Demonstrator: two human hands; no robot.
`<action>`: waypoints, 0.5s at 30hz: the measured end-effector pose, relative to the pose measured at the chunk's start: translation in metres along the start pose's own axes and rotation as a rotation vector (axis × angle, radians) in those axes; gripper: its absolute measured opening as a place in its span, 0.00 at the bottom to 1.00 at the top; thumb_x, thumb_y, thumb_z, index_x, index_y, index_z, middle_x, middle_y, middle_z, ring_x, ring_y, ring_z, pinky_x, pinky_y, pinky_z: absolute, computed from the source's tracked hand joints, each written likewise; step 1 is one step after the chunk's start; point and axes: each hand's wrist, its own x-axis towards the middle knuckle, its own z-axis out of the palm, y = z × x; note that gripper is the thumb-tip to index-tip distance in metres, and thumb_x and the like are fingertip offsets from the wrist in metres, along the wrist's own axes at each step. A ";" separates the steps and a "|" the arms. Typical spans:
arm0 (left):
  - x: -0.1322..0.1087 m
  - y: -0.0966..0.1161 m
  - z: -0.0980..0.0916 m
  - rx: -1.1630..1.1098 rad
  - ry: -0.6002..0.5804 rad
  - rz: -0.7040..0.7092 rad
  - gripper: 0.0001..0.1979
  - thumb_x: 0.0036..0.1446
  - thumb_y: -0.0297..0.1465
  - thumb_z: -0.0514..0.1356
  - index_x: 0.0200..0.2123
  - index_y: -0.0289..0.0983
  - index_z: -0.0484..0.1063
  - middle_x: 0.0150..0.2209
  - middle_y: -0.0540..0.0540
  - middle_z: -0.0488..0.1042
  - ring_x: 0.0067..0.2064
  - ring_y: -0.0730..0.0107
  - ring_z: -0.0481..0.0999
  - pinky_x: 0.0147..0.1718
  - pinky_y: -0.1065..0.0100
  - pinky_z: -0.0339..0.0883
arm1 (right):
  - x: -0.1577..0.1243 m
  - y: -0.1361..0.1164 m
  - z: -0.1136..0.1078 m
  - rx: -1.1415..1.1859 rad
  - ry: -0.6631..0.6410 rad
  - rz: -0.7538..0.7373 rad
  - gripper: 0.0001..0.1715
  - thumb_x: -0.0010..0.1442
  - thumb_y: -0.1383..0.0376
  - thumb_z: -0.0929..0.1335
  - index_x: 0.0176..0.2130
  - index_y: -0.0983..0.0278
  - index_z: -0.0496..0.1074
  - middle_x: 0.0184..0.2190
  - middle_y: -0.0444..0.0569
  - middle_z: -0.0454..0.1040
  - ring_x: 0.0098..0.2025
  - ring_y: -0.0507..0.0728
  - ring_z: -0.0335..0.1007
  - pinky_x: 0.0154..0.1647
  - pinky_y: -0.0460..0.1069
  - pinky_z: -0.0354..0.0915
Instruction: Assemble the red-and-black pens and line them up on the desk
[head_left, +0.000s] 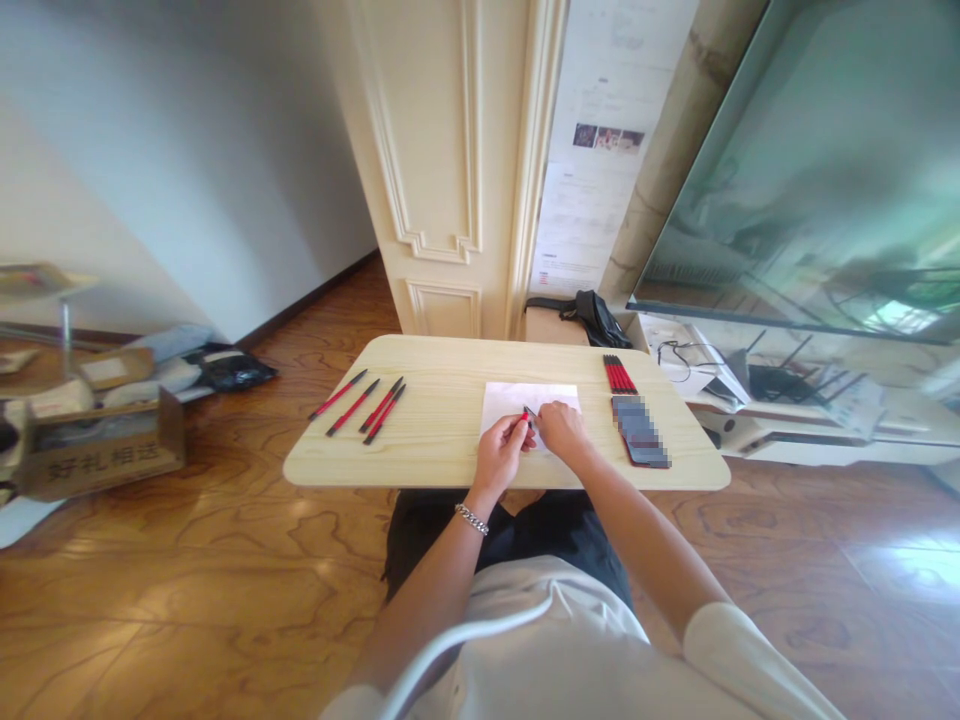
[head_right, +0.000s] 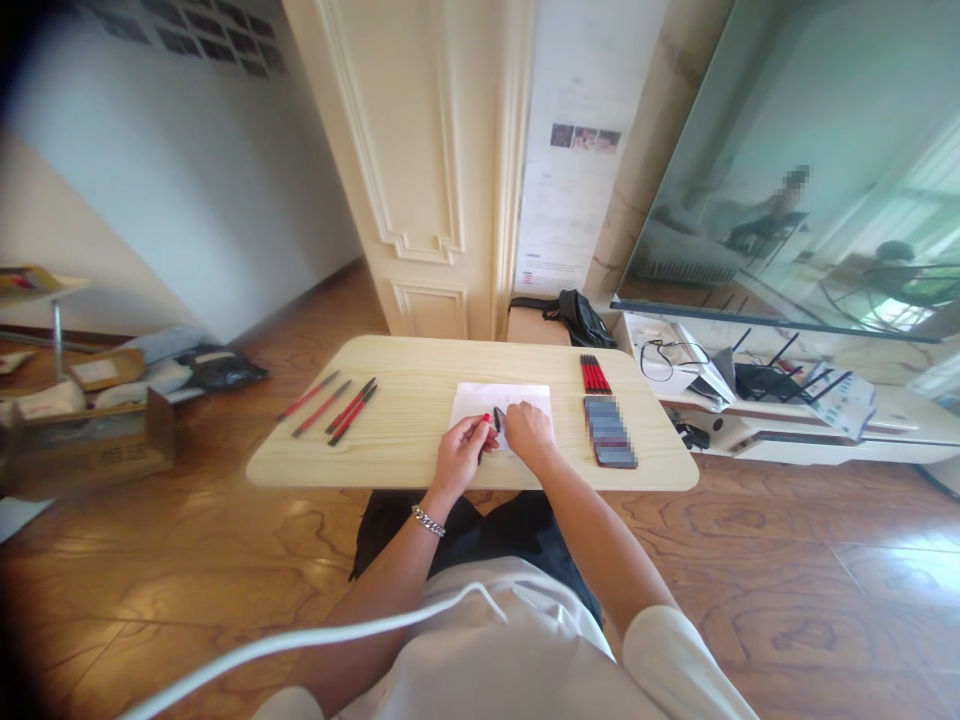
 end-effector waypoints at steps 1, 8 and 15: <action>0.000 0.000 0.000 -0.001 0.001 -0.003 0.20 0.58 0.46 0.59 0.42 0.34 0.73 0.32 0.44 0.76 0.30 0.70 0.76 0.29 0.70 0.69 | 0.000 0.001 0.000 0.009 0.000 0.002 0.18 0.67 0.61 0.59 0.42 0.66 0.75 0.44 0.60 0.75 0.47 0.61 0.73 0.47 0.52 0.63; 0.000 0.001 0.000 -0.014 0.002 -0.010 0.20 0.58 0.45 0.59 0.42 0.35 0.74 0.32 0.45 0.76 0.30 0.69 0.76 0.29 0.69 0.69 | 0.001 0.004 -0.001 0.058 0.008 0.002 0.19 0.66 0.56 0.62 0.43 0.65 0.75 0.44 0.59 0.76 0.47 0.60 0.72 0.46 0.50 0.62; 0.001 0.000 0.000 -0.020 0.004 -0.012 0.20 0.57 0.45 0.60 0.42 0.34 0.74 0.31 0.45 0.76 0.29 0.70 0.76 0.29 0.69 0.69 | 0.003 -0.002 -0.005 0.007 -0.004 -0.012 0.17 0.67 0.60 0.60 0.42 0.66 0.75 0.43 0.59 0.75 0.47 0.61 0.72 0.46 0.51 0.63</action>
